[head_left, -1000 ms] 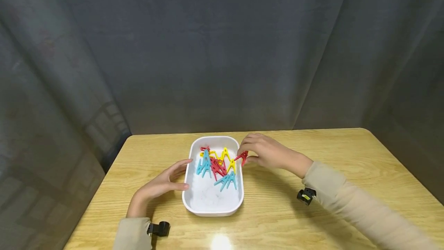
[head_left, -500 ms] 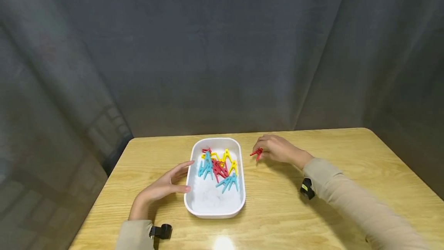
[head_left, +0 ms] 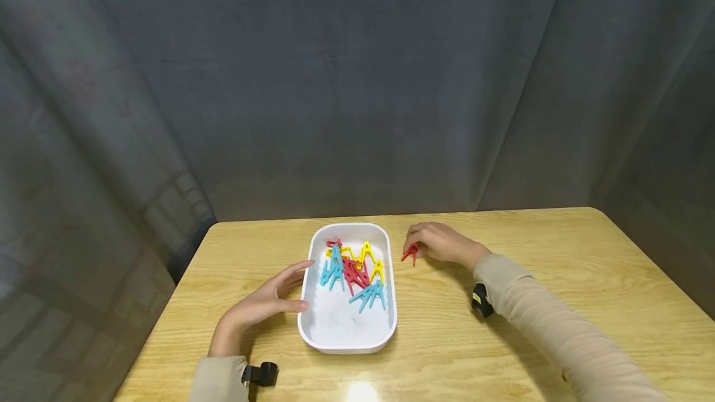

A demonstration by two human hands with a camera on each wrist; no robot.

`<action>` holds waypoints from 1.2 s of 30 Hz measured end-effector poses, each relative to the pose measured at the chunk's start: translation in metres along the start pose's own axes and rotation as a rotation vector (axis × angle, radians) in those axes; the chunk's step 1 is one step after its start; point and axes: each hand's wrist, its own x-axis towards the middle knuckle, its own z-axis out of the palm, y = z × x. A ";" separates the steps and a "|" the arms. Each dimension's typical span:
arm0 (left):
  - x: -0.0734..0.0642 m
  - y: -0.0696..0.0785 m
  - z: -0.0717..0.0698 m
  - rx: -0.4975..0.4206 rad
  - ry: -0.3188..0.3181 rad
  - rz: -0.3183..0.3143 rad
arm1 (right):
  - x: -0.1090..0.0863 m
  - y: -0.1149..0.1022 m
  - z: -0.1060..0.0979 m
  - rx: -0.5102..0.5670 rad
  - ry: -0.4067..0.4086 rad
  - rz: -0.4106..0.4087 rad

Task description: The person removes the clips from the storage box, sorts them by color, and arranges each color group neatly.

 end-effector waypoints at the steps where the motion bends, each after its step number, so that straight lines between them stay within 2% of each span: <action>1: 0.000 0.000 0.000 0.003 -0.001 0.005 | 0.000 0.000 -0.001 0.002 -0.001 0.000; 6: 0.000 0.003 -0.001 0.010 0.001 -0.005 | 0.000 -0.003 -0.008 0.023 -0.010 0.053; 12: 0.001 0.005 -0.001 0.005 -0.001 -0.003 | 0.003 -0.015 -0.021 0.073 0.056 0.073; 16: 0.001 0.005 -0.001 0.003 0.001 -0.005 | 0.010 -0.029 -0.030 0.123 0.111 0.087; 20: 0.001 0.005 0.000 0.001 0.003 -0.011 | 0.019 -0.048 -0.034 0.178 0.127 0.095; 28: 0.002 0.006 0.001 0.005 0.001 -0.009 | 0.043 -0.082 -0.022 0.230 0.074 0.032; 36: 0.001 0.006 0.001 0.009 -0.003 -0.013 | 0.063 -0.106 0.002 0.152 0.000 0.046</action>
